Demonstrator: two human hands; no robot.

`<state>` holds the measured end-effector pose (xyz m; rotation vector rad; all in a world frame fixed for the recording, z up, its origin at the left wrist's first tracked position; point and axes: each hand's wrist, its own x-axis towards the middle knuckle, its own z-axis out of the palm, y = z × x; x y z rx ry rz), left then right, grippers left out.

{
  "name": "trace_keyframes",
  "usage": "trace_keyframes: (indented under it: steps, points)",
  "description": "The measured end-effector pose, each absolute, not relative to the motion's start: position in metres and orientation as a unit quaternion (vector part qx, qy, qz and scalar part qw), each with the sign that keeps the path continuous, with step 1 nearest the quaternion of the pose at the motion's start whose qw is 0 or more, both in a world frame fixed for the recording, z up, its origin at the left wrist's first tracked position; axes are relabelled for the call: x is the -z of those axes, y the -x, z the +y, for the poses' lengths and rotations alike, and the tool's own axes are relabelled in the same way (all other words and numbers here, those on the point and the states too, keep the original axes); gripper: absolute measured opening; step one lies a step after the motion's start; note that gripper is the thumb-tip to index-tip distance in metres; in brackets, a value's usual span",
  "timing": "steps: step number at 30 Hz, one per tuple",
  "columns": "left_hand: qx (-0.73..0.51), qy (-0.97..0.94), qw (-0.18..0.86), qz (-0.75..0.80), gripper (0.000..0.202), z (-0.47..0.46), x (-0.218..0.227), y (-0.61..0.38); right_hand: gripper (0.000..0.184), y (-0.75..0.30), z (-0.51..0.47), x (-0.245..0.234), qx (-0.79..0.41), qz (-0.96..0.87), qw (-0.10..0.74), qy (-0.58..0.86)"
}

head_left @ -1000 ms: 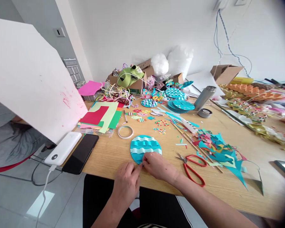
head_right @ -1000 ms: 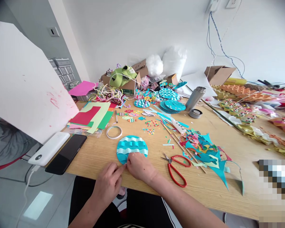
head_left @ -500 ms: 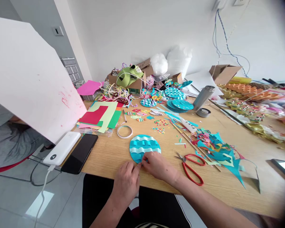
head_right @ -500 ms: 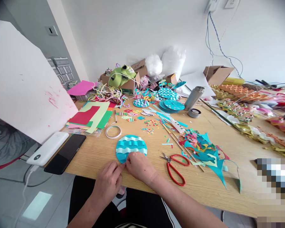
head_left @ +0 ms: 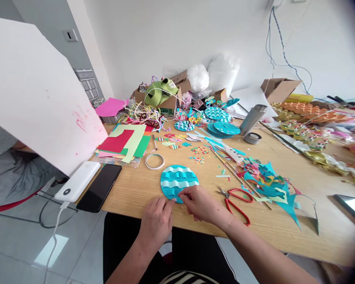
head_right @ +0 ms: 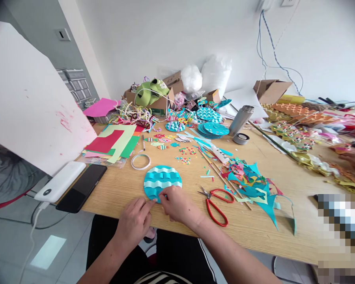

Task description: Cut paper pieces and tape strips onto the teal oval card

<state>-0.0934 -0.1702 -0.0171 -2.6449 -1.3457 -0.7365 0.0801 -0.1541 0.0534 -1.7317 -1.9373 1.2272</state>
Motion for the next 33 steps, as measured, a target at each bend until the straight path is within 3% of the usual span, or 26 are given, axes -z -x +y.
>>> trace_keyframes:
  steps: [4,8,12,19,27,33]
  points:
    - [0.241,0.862,0.036,-0.444,0.04,-0.171,0.018,0.094,0.033,-0.098,-0.164,-0.063,-0.397,-0.631,0.223,0.627]
    - [0.25,0.86,0.031,-0.444,0.039,-0.171,0.019,0.094,0.036,-0.117,-0.177,-0.064,-0.282,-0.665,0.254,0.643]
    - [0.257,0.86,0.035,-0.44,0.041,-0.171,0.019,0.095,0.036,-0.123,-0.188,-0.049,-0.146,-0.759,0.188,0.606]
    - [0.229,0.876,0.062,-0.42,0.044,-0.171,0.016,0.096,0.044,-0.12,-0.192,-0.026,-0.034,-0.845,0.041,0.532]
    - [0.221,0.872,0.064,-0.433,0.043,-0.173,0.015,0.094,0.03,-0.119,-0.19,-0.028,0.013,-0.862,0.017,0.507]
    - [0.217,0.868,0.059,-0.443,0.044,-0.172,0.014,0.092,0.042,-0.126,-0.189,-0.027,0.036,-0.878,0.01,0.477]
